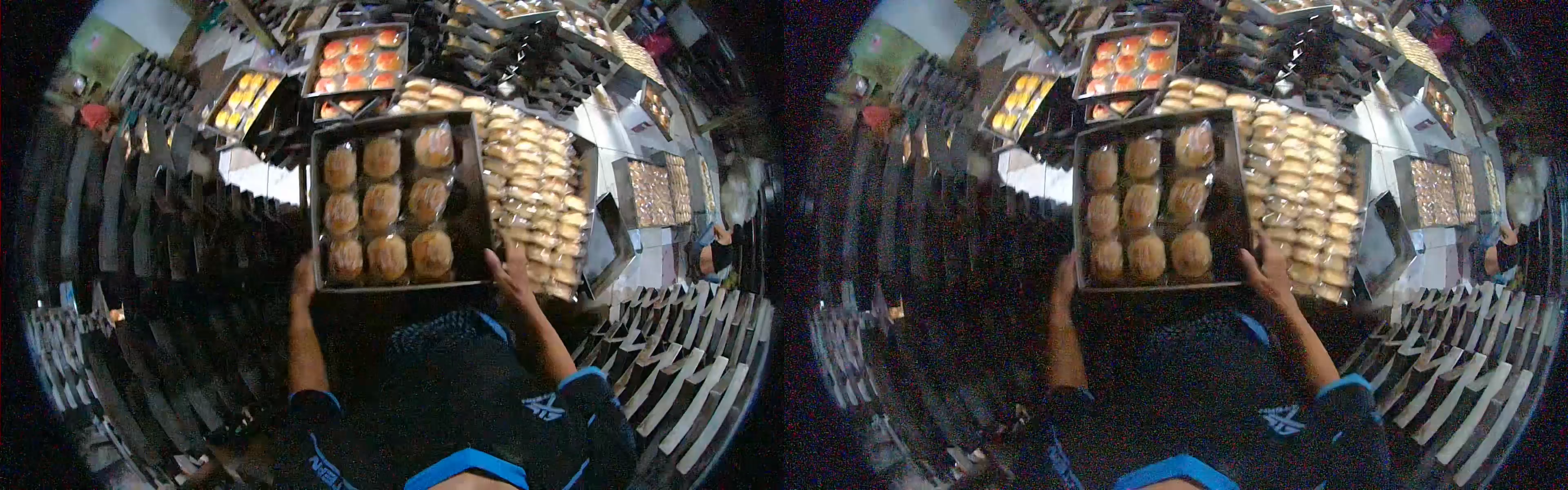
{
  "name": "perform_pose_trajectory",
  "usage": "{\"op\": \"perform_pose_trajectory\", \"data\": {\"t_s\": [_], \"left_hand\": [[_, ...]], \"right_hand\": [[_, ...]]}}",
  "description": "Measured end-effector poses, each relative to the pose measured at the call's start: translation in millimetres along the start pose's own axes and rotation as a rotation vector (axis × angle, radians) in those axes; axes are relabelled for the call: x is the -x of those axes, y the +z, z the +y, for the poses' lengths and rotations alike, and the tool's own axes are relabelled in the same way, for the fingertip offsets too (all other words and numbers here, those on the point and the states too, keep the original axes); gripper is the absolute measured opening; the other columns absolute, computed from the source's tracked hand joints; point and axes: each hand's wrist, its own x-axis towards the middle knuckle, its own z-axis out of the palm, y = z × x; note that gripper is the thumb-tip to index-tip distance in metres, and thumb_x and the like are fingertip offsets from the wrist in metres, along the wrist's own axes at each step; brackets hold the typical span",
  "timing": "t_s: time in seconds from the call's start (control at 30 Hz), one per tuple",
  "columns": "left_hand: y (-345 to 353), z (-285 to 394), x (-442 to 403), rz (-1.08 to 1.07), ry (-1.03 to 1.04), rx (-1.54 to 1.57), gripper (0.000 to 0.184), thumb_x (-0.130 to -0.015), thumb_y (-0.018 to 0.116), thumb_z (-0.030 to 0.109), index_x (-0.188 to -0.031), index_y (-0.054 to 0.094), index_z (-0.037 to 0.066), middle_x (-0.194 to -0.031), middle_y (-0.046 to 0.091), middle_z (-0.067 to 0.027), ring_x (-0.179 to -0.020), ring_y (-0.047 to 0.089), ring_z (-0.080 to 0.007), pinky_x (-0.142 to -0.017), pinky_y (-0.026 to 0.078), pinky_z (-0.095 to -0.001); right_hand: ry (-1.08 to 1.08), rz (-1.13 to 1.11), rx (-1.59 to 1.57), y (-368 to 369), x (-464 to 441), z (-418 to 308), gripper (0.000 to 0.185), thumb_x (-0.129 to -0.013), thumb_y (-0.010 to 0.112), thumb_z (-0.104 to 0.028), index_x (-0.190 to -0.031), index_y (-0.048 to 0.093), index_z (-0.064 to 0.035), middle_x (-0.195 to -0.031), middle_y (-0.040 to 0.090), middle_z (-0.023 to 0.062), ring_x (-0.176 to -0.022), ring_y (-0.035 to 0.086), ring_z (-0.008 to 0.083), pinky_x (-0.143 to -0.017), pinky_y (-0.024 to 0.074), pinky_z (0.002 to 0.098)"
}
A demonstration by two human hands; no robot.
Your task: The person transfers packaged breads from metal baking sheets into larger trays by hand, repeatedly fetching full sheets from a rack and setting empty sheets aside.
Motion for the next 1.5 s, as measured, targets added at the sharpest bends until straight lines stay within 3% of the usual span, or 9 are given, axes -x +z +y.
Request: {"op": "perform_pose_trajectory", "data": {"t_s": [0.2, 0.7, 0.8, 0.93, 1.07, 1.2, 1.27, 1.4, 1.5], "left_hand": [[33, -3, 20, 0.119, -0.058, 0.108, 0.043, -0.088, 0.049, 0.043, -0.079, 0.053, 0.001, -0.066, 0.045, -0.0044, -0.062, 0.046, -0.0179, -0.058, 0.036, -0.0356], [41, 4, 95, 0.122, 0.106, -0.033, 0.017, -0.075, 0.052, 0.014, -0.078, 0.048, -0.002, -0.08, 0.052, -0.0132, -0.075, 0.05, -0.0239, -0.065, 0.039, -0.0402], [77, -14, 151, 0.462, 0.222, 0.24, 0.015, -0.074, 0.053, 0.012, -0.078, 0.051, -0.002, -0.07, 0.051, -0.0099, -0.064, 0.049, -0.0227, -0.059, 0.039, -0.0402], [125, -43, 216, 0.685, 0.183, 0.496, 0.016, -0.071, 0.056, 0.015, -0.078, 0.057, 0.001, -0.061, 0.05, -0.0073, -0.055, 0.048, -0.0217, -0.053, 0.041, -0.0415], [229, -29, 338, 0.757, -0.275, 0.216, 0.026, -0.074, 0.057, 0.024, -0.086, 0.059, 0.001, -0.071, 0.054, -0.0109, -0.065, 0.052, -0.0232, -0.06, 0.044, -0.0409], [304, 30, 480, 0.894, -0.486, 0.325, 0.03, -0.079, 0.057, 0.029, -0.086, 0.057, 0.0, -0.071, 0.052, -0.0126, -0.067, 0.051, -0.0232, -0.062, 0.043, -0.04], [375, -36, 486, 1.397, -0.362, 0.194, 0.033, -0.082, 0.056, 0.033, -0.089, 0.058, 0.0, -0.075, 0.054, -0.0145, -0.071, 0.052, -0.025, -0.065, 0.043, -0.0392], [450, -75, 593, 1.666, 0.005, 0.583, 0.038, -0.085, 0.055, 0.036, -0.096, 0.057, 0.0, -0.087, 0.057, -0.0175, -0.081, 0.054, -0.0292, -0.071, 0.043, -0.0415], [490, -19, 645, 1.714, -0.574, 0.366, 0.046, -0.088, 0.052, 0.037, -0.118, 0.05, 0.001, -0.097, 0.059, -0.0146, -0.085, 0.056, -0.0309, -0.072, 0.045, -0.0443]], "right_hand": [[0.16, -0.035, 0.195, 21, -9, 22, 0.049, -0.078, 0.065, -0.019, -0.121, 0.049, -0.0019, -0.078, 0.058, 0.0179, -0.068, 0.054, 0.0283, -0.064, 0.0441, 0.0396], [-0.199, 0.073, 0.107, 10, -22, 31, 0.039, -0.078, 0.06, -0.013, -0.113, 0.053, 0.0024, -0.092, 0.062, 0.0236, -0.085, 0.061, 0.0377, -0.077, 0.0473, 0.0396], [-0.2, 0.077, -0.002, -14, -24, 23, 0.041, -0.082, 0.063, -0.02, -0.114, 0.052, 0.0026, -0.093, 0.062, 0.0235, -0.087, 0.061, 0.0376, -0.077, 0.047, 0.0396], [-0.296, -0.16, 0.04, -30, -57, 50, 0.037, -0.083, 0.063, -0.024, -0.109, 0.054, 0.0009, -0.097, 0.06, 0.0218, -0.088, 0.059, 0.0373, -0.079, 0.0462, 0.0413], [-0.486, -0.289, 0.168, -38, -70, 57, 0.047, -0.084, 0.065, -0.028, -0.114, 0.052, 0.0063, -0.1, 0.06, 0.0181, -0.094, 0.058, 0.027, -0.082, 0.0465, 0.0357], [-0.704, -0.601, -0.309, 6, -62, 97, 0.04, -0.079, 0.069, -0.031, -0.102, 0.058, 0.001, -0.087, 0.063, 0.0144, -0.084, 0.059, 0.0232, -0.075, 0.05, 0.0336], [-0.841, -0.712, -0.465, 24, -38, 80, 0.037, -0.079, 0.069, -0.031, -0.098, 0.059, -0.0001, -0.084, 0.063, 0.013, -0.079, 0.059, 0.022, -0.073, 0.0504, 0.0326], [-0.829, -1.091, -0.554, 40, 59, 31, 0.036, -0.08, 0.067, -0.027, -0.102, 0.057, 0.0009, -0.089, 0.062, 0.0125, -0.082, 0.057, 0.0216, -0.075, 0.0486, 0.0329], [-0.707, -1.417, -0.665, 57, 89, -20, 0.036, -0.081, 0.065, -0.024, -0.105, 0.056, 0.0017, -0.093, 0.061, 0.0122, -0.085, 0.057, 0.0214, -0.077, 0.0473, 0.0332]]}}
